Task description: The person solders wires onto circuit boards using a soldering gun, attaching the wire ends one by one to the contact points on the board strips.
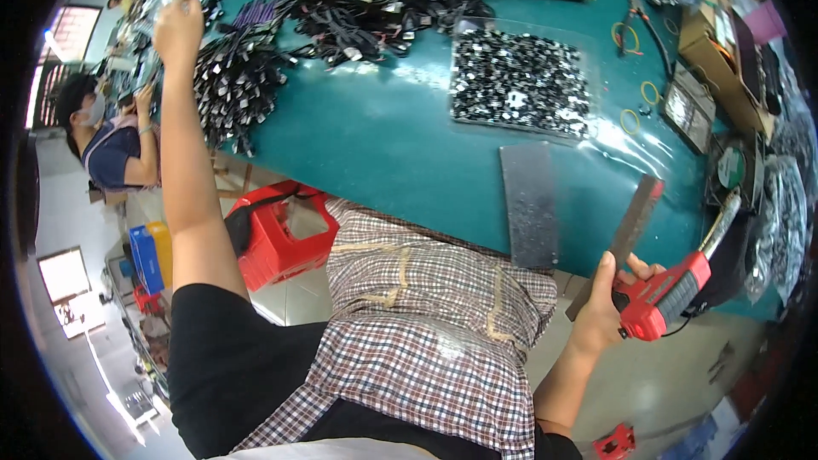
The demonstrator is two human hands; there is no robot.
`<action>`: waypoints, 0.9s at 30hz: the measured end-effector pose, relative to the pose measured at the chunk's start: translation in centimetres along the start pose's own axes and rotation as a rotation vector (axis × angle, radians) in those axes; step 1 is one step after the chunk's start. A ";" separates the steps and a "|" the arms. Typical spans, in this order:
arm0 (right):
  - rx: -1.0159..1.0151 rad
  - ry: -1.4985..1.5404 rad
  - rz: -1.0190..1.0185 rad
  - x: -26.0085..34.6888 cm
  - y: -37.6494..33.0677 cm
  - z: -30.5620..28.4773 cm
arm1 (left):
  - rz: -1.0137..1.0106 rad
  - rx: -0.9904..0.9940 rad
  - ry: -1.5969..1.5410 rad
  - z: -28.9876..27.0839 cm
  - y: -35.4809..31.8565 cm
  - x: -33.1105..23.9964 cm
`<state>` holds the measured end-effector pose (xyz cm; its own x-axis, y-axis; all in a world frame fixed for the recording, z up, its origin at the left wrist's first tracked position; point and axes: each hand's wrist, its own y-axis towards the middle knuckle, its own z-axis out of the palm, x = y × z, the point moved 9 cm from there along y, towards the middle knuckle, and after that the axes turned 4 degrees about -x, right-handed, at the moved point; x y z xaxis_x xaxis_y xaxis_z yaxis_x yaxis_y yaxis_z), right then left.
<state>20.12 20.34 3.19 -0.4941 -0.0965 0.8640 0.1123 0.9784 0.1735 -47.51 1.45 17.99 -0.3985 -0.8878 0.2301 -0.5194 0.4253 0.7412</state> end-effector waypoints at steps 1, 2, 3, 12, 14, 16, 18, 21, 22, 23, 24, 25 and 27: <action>-0.012 -0.008 0.001 -0.1 -0.1 0.0 | 0.135 -0.226 -0.304 -4.0 0.3 -2.6; -0.013 0.022 0.002 -0.2 -0.3 0.3 | 0.143 -0.229 -0.596 -8.0 -0.1 -6.7; -0.006 0.058 -0.002 0.1 -0.4 0.4 | 0.268 -0.220 -0.631 -9.9 -0.3 -10.3; 0.053 -0.014 -0.116 1.3 -1.5 0.3 | 0.543 0.170 -0.897 -8.2 -6.1 -41.0; 0.033 0.053 -0.098 1.5 -1.8 -0.1 | 0.533 0.237 -0.808 -5.4 -7.3 -43.0; 0.002 0.119 -0.096 1.1 -2.3 -0.8 | 0.572 0.208 -0.797 -3.8 -7.7 -44.0; -0.039 0.063 -0.079 1.5 -2.1 -1.9 | 0.638 0.184 -0.767 -5.2 -8.1 -44.3; -0.062 0.018 -0.052 0.7 -2.2 -2.2 | 0.623 0.144 -0.807 -7.8 -8.1 -42.2; -0.055 0.016 -0.036 0.3 -2.1 -2.2 | 0.540 0.128 -0.873 -8.6 -8.0 -41.1; -0.051 0.012 -0.034 0.5 -1.9 -2.2 | 0.538 0.133 -0.873 -10.0 -8.1 -40.4; -0.051 0.001 -0.025 0.9 -1.7 -2.1 | 0.429 0.107 -1.033 -12.0 -7.8 -38.8; -0.050 -0.009 -0.016 1.3 -1.6 -2.0 | 0.314 0.080 -1.189 -13.8 -7.7 -37.0; -0.031 0.033 -0.042 2.5 -1.5 -1.4 | 0.256 0.129 -1.406 -16.7 -9.3 -34.3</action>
<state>19.97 18.40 5.78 -0.4700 -0.1443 0.8708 0.1188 0.9672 0.2244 -16.38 25.02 13.71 -0.8533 0.0889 -0.5138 -0.3542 0.6243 0.6963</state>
